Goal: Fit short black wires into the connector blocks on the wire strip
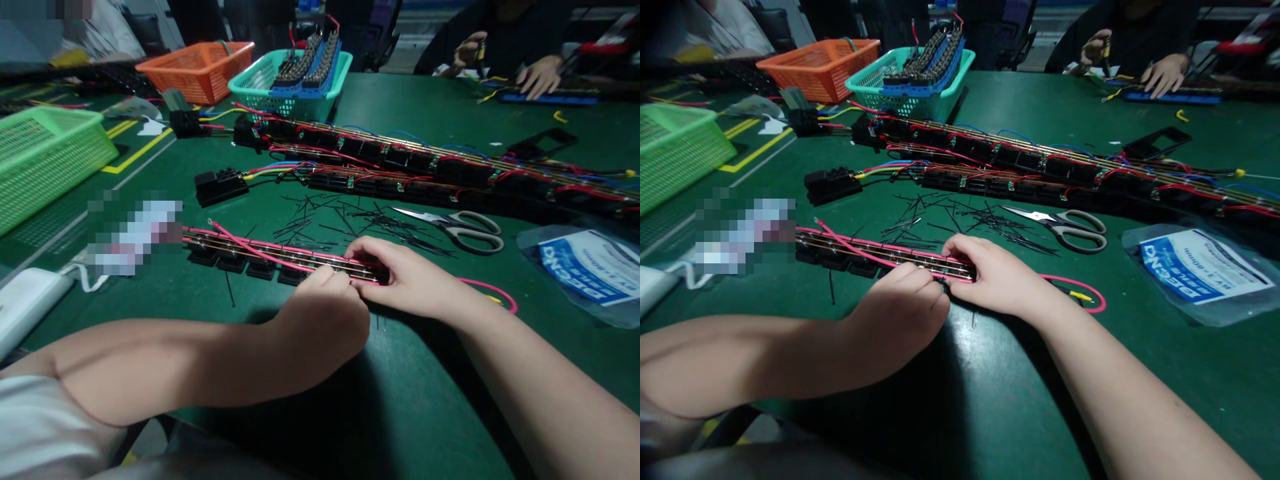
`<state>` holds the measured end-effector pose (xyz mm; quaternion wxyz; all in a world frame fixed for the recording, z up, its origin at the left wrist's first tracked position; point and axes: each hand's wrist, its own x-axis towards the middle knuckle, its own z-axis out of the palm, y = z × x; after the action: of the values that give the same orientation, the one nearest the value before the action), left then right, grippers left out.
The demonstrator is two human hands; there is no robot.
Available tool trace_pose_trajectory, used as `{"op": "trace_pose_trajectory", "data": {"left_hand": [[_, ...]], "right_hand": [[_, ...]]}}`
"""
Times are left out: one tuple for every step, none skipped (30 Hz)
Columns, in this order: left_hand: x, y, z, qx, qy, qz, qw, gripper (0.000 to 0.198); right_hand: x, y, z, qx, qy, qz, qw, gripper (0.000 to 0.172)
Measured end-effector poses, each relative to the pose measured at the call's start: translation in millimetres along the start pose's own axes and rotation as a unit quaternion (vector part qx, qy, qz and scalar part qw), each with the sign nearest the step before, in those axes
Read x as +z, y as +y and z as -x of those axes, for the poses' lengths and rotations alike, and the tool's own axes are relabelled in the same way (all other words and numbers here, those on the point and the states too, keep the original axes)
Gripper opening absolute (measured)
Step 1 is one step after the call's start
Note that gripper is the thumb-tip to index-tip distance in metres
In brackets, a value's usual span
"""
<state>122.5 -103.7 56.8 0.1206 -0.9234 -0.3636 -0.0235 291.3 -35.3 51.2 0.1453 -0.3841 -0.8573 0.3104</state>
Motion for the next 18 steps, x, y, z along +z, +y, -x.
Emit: {"op": "trace_pose_trajectory", "data": {"left_hand": [[-2.6, 0, 0, 0.003, 0.000, 0.000, 1.000, 0.020], [-4.7, 1, 1, 0.005, 0.002, 0.000, 1.000, 0.020], [-6.2, 1, 2, 0.005, 0.007, 0.000, 1.000, 0.020], [-6.9, 2, 2, 0.004, 0.014, 0.000, 1.000, 0.020], [-6.8, 2, 3, 0.003, 0.023, -0.001, 1.000, 0.020], [-6.1, 2, 3, 0.002, 0.033, -0.002, 0.999, 0.020], [-4.8, 2, 3, 0.001, 0.041, -0.002, 0.999, 0.020], [-3.1, 3, 4, -0.001, 0.046, -0.002, 0.999, 0.020], [-1.2, 3, 3, -0.005, 0.049, 0.000, 0.999, 0.020], [0.7, 3, 3, -0.011, 0.049, 0.002, 0.999, 0.020], [2.4, 3, 3, -0.017, 0.048, 0.005, 0.999, 0.021], [3.8, 3, 2, -0.025, 0.046, 0.007, 0.999, 0.021], [4.7, 3, 2, -0.033, 0.043, 0.010, 0.998, 0.022], [5.1, 2, 2, -0.038, 0.038, 0.014, 0.998, 0.022], [5.1, 2, 1, -0.041, 0.029, 0.019, 0.999, 0.024], [4.6, 2, 1, -0.044, 0.018, 0.025, 0.999, 0.025], [3.9, 1, 1, -0.045, 0.004, 0.030, 0.999, 0.026], [3.0, 0, 1, -0.045, -0.008, 0.033, 0.998, 0.027]], "right_hand": [[0, 0, 0, 0.000, 0.000, 0.002, 1.000, 0.023], [0, 1, 0, 0.000, -0.001, 0.004, 1.000, 0.023], [0, 1, 0, -0.001, 0.000, 0.005, 1.000, 0.022], [0, 1, 0, -0.003, 0.000, 0.004, 1.000, 0.022], [0, 1, 0, -0.003, 0.001, 0.002, 1.000, 0.022], [0, 1, 0, -0.003, 0.001, 0.001, 1.000, 0.023], [0, 1, 0, -0.003, 0.001, 0.000, 1.000, 0.023], [0, 0, 0, -0.003, 0.001, -0.001, 1.000, 0.023], [0, 0, 0, -0.002, 0.000, -0.002, 1.000, 0.023], [0, -1, 0, -0.001, -0.001, -0.002, 1.000, 0.023], [-1, -1, 0, 0.000, -0.001, -0.001, 1.000, 0.023], [-1, -1, 0, 0.001, -0.001, -0.001, 1.000, 0.023], [-1, -1, 0, 0.001, 0.000, -0.001, 1.000, 0.023], [-1, -1, 0, 0.002, 0.000, 0.000, 1.000, 0.024], [0, -1, 0, 0.003, 0.000, 0.001, 1.000, 0.024], [0, -1, 0, 0.003, 0.001, 0.001, 1.000, 0.024], [0, -1, 0, 0.003, 0.000, 0.002, 1.000, 0.024], [0, -1, 0, 0.004, -0.001, 0.003, 1.000, 0.023]]}}
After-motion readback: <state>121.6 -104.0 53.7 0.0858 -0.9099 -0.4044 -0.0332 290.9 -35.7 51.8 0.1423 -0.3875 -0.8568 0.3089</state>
